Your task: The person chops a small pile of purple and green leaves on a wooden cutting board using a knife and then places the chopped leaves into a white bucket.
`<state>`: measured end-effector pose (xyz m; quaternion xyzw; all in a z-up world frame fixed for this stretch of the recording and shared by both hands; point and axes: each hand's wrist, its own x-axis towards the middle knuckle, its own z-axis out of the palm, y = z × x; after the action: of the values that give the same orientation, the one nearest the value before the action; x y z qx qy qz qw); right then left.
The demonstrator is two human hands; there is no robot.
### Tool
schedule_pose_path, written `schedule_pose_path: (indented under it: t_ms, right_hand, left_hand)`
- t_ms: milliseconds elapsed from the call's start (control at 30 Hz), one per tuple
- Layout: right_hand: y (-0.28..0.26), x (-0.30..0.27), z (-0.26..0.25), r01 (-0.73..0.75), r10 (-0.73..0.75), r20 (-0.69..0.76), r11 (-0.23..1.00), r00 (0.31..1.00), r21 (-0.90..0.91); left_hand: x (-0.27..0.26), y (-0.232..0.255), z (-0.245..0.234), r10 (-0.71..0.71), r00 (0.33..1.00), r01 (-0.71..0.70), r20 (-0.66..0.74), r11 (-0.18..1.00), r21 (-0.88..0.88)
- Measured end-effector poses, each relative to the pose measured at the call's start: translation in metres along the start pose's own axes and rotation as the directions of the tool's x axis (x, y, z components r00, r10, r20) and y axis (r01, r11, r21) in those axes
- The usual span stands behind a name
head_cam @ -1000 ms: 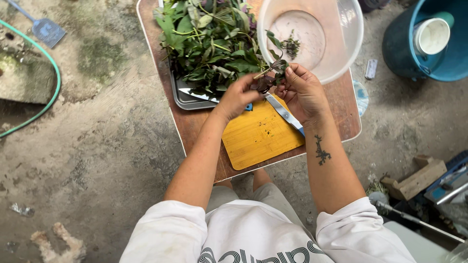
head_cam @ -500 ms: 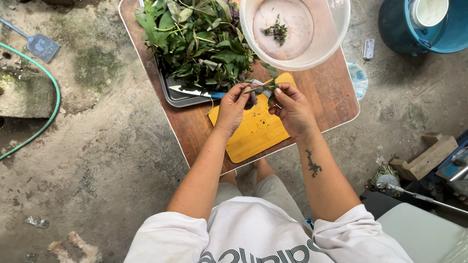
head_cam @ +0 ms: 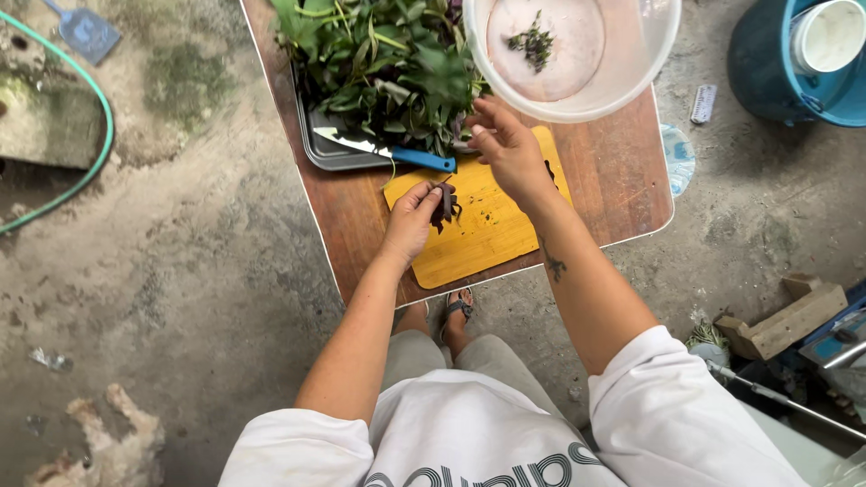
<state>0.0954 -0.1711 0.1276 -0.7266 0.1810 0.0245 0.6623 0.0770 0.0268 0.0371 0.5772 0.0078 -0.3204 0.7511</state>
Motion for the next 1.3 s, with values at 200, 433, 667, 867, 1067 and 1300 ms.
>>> schedule_pose_path:
  t_ms: [200,433,667,867,1067,1300]
  right_hand:
    - [0.048,-0.054,-0.008,0.143,-0.074,0.198,0.921,0.977,-0.363]
    - [0.073,-0.087,-0.009,0.102,-0.087,0.088,0.978,0.992,-0.184]
    - [0.083,-0.104,-0.017,0.148,-0.152,-0.006,0.972,0.988,-0.184]
    - [0.093,-0.098,-0.029,0.177,-0.187,-0.026,0.961,0.982,-0.212]
    - [0.084,-0.095,-0.046,0.229,-0.257,-0.022,0.896,0.966,-0.381]
    - [0.084,-0.087,-0.073,0.173,-0.205,-0.169,0.968,0.964,-0.183]
  left_hand:
    - [-0.012,-0.016,0.019,0.06,0.997,-0.064,0.05,0.995,0.082]
    - [-0.038,-0.013,0.049,0.523,0.847,-0.436,-0.091,0.784,0.442]
    - [-0.035,-0.03,0.069,0.123,0.975,-0.132,-0.184,0.99,-0.041]
    - [-0.03,-0.05,0.06,0.069,0.997,-0.064,-0.046,0.993,0.097]
    - [-0.027,-0.037,0.047,0.037,0.996,-0.002,-0.077,0.912,0.41]
    - [-0.028,0.002,0.051,0.177,0.963,0.011,-0.204,0.729,0.685]
